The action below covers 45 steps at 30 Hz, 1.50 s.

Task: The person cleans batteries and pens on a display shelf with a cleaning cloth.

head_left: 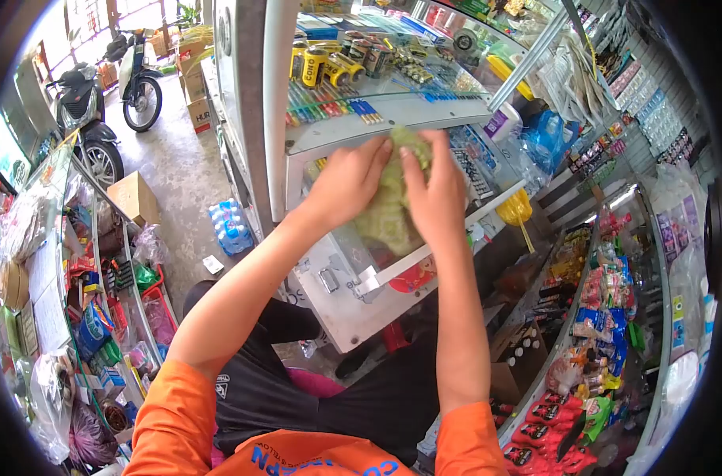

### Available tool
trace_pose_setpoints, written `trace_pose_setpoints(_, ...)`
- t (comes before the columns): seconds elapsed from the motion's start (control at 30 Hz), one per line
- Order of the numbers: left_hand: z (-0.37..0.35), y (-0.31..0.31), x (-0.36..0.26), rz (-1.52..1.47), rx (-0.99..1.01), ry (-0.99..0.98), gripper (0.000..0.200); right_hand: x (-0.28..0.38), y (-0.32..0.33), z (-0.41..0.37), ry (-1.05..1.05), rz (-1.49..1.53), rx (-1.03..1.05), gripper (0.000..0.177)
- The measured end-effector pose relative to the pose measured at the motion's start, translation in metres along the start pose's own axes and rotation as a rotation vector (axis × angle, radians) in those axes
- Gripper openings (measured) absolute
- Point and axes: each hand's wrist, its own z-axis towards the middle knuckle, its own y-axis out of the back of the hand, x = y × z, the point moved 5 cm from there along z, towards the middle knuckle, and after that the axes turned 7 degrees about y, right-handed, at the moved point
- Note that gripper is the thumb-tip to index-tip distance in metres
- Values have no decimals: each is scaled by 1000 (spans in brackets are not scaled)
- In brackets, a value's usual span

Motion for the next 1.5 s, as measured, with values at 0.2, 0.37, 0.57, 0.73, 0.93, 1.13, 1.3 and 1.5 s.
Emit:
trace_pose_setpoints(0.2,2,-2,9,-21,-132,-72,36,4,-9,-4,10,-69,28,22)
trace_pose_setpoints(0.37,2,1,5,-60,-66,-33,33,-9,-7,6,-66,-76,30,20)
trace_pose_setpoints(0.57,1,-1,10,-16,-119,-42,30,-5,-13,1,-82,-43,56,22)
trace_pose_setpoints(0.73,1,0,7,-60,-118,25,32,-19,-14,-3,-116,16,-35,27)
trace_pose_setpoints(0.93,7,-1,-4,-129,-101,31,35,-44,-9,-6,-275,173,-131,31)
trace_pose_setpoints(1.13,23,-3,-1,-222,-170,96,37,-36,-4,-4,-235,466,-180,37)
trace_pose_setpoints(1.3,24,-17,-6,-296,-134,150,55,-25,3,-5,-135,376,-195,35)
trace_pose_setpoints(1.5,18,-18,-12,-210,101,151,69,-18,0,1,-82,273,-179,32)
